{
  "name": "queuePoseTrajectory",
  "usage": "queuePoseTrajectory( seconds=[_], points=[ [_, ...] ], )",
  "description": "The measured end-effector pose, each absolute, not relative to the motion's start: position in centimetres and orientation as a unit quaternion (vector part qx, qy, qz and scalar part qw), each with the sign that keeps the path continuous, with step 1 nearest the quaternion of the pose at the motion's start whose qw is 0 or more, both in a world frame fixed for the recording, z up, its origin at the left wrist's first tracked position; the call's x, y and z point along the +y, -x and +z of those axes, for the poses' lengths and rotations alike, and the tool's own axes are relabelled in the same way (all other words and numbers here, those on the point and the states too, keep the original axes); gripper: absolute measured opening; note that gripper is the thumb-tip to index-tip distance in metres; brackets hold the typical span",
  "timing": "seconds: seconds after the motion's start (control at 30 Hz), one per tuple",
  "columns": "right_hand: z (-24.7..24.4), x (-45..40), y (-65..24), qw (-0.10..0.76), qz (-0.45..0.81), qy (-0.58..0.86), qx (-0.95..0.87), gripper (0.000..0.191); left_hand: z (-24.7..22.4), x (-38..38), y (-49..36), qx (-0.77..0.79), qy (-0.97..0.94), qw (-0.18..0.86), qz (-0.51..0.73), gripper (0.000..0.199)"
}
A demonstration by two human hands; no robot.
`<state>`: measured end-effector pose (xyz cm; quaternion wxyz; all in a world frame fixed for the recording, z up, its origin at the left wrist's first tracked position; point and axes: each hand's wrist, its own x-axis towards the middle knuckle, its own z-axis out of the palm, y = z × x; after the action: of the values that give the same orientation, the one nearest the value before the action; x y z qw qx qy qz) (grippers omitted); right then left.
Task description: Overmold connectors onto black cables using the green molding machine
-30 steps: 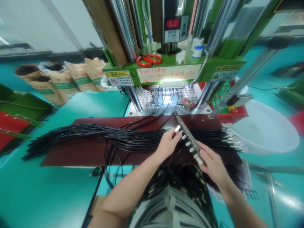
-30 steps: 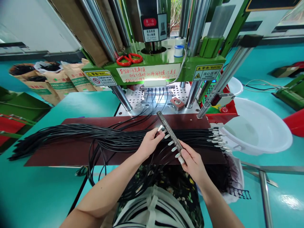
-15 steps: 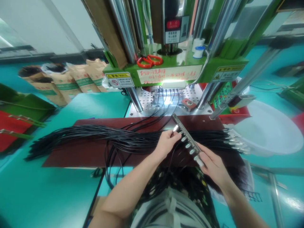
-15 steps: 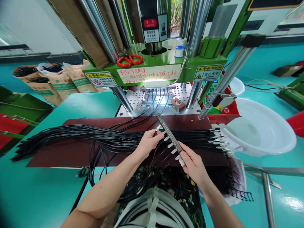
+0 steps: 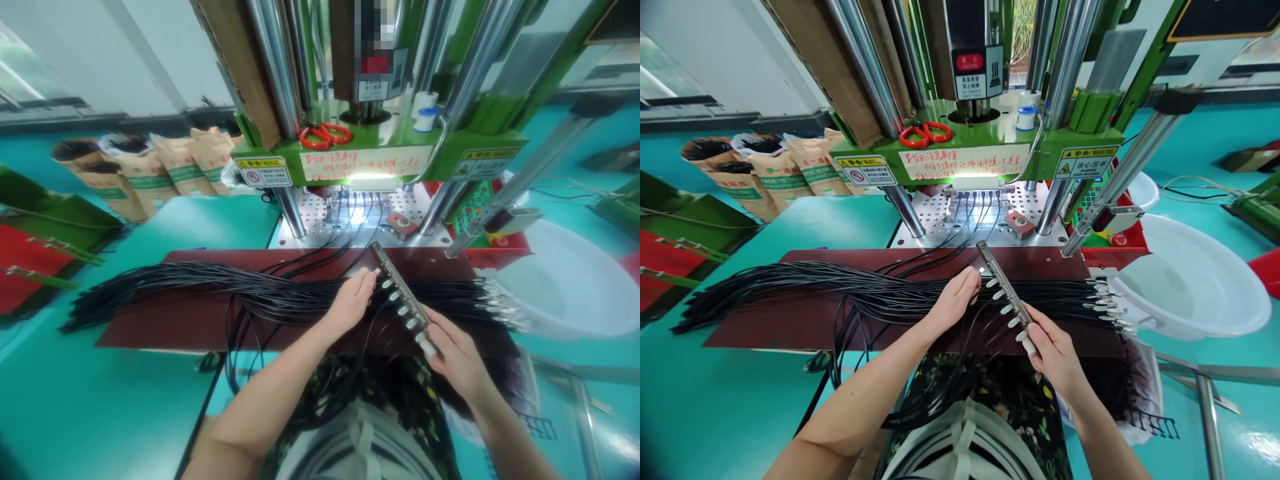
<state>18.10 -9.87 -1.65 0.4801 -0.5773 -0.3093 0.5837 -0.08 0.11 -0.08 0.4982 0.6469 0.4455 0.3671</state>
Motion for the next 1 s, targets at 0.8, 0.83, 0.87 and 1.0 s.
queuePoseTrajectory(
  seconds=[0.8, 0.83, 0.87, 1.0],
  points=[
    [-1.7, -9.5, -18.5, 0.448, 0.607, 0.566, -0.332, 0.061, 0.8, 0.8, 0.8, 0.444, -0.649, 0.547, 0.286, 0.038],
    [-1.7, -9.6, -18.5, 0.446, 0.609, 0.565, -0.332, 0.061, 0.7, 0.8, 0.8, 0.443, -0.647, 0.55, 0.288, 0.038],
    [-1.8, -9.6, -18.6, 0.446, 0.61, 0.564, -0.332, 0.061, 0.7, 0.8, 0.8, 0.443, -0.644, 0.552, 0.29, 0.038],
    [-2.1, -9.6, -18.6, 0.45, 0.608, 0.566, -0.329, 0.061, 0.6, 0.7, 0.8, 0.445, -0.634, 0.557, 0.297, 0.038]
  ],
)
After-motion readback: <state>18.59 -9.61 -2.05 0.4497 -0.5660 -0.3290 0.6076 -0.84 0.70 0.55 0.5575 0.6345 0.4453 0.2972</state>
